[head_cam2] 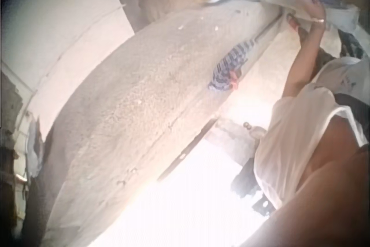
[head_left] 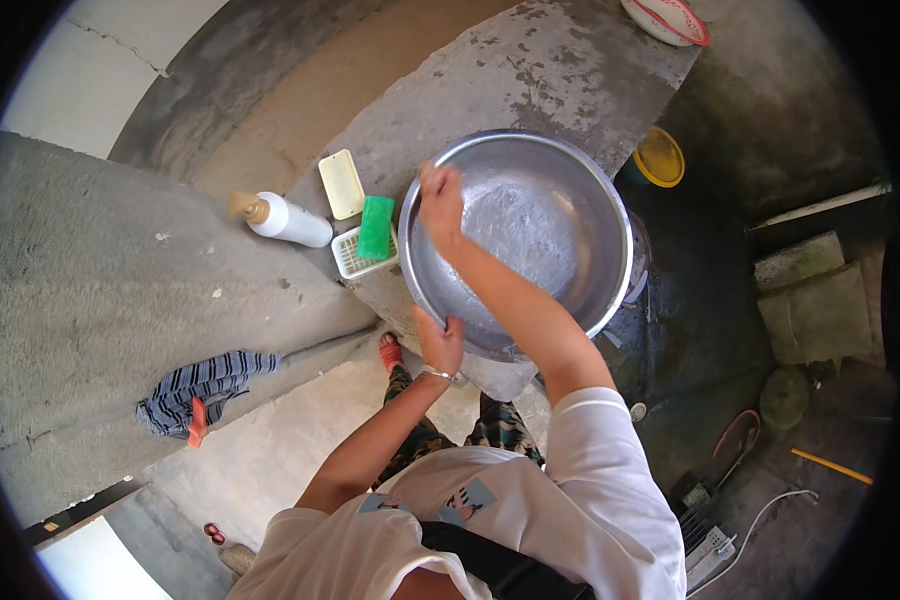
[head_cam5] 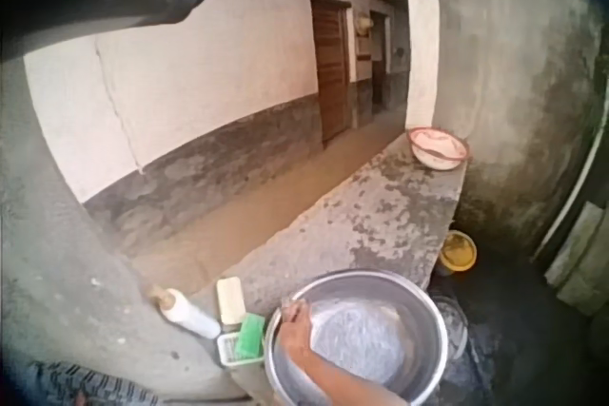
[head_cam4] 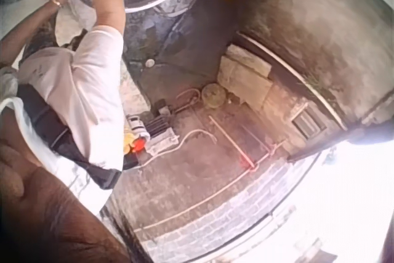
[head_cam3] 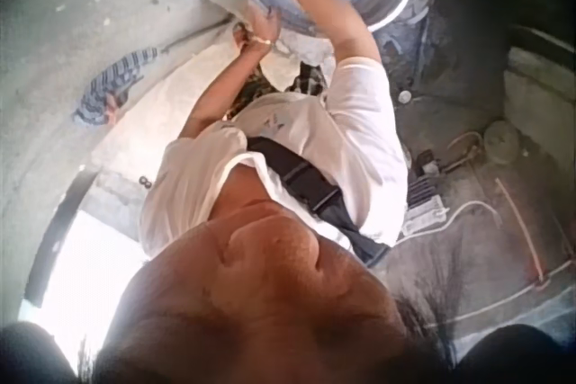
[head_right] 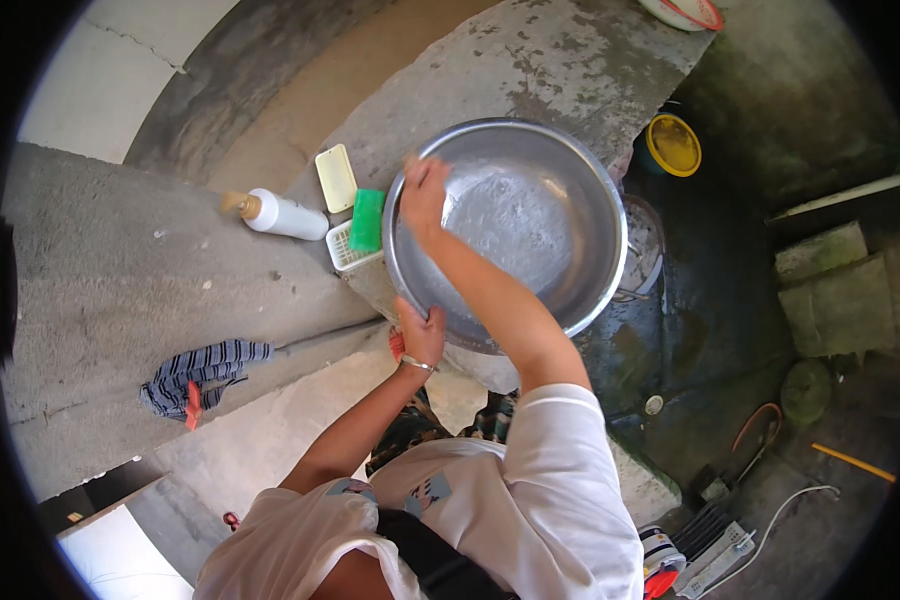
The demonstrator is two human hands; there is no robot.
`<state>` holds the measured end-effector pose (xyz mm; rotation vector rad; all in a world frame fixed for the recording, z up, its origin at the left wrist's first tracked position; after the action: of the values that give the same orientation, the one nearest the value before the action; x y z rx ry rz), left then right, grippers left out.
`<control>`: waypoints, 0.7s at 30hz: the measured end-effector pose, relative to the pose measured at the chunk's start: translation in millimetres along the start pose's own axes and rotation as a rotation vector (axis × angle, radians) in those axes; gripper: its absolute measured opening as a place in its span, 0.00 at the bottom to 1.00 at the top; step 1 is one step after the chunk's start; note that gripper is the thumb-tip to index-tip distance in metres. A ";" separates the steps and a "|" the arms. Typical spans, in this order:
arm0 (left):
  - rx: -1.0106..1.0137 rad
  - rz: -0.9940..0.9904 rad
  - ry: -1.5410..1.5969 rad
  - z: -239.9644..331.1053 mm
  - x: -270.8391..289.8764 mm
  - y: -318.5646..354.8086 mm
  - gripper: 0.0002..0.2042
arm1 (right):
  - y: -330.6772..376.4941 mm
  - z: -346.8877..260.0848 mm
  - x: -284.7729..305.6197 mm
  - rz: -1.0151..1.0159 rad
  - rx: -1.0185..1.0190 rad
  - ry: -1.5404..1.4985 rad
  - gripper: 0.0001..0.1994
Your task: The person hangs a white cloth on a clothesline, then walks to a washing area to pick up a small cloth and a green sponge. They fill a metal basin with water using a red scoop, place the basin on a concrete ledge, and wash the small cloth by hand using the sponge and water.
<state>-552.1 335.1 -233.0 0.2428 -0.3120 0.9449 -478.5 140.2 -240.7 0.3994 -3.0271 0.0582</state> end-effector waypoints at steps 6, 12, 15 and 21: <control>0.041 0.007 0.072 -10.5 7.5 -9.2 0.14 | 118.9 18.2 90.6 -1.244 -0.119 0.385 0.17; 0.072 0.009 0.048 -7.6 7.8 -11.6 0.13 | 80.1 44.2 95.4 -1.047 1.086 1.002 0.20; 0.023 0.031 0.016 -11.8 11.7 -11.0 0.13 | 29.3 33.6 57.7 -0.866 0.967 1.206 0.15; 0.128 0.034 -0.046 14.1 15.0 -12.8 0.12 | -12.7 37.9 113.6 -0.727 0.578 1.315 0.16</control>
<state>-535.5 334.4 -215.3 0.3780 -0.2992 0.9949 -587.6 96.8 -267.7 0.9633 -1.4292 0.7746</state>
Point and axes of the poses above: each hand's wrist, its own y-axis away from the middle knuckle, its own x-axis out of the back of the hand, z = x × y, the point moved 5 cm from there along -y, towards the middle knuckle, and after that the axes turned 3 degrees about y, right-handed, at the moved point
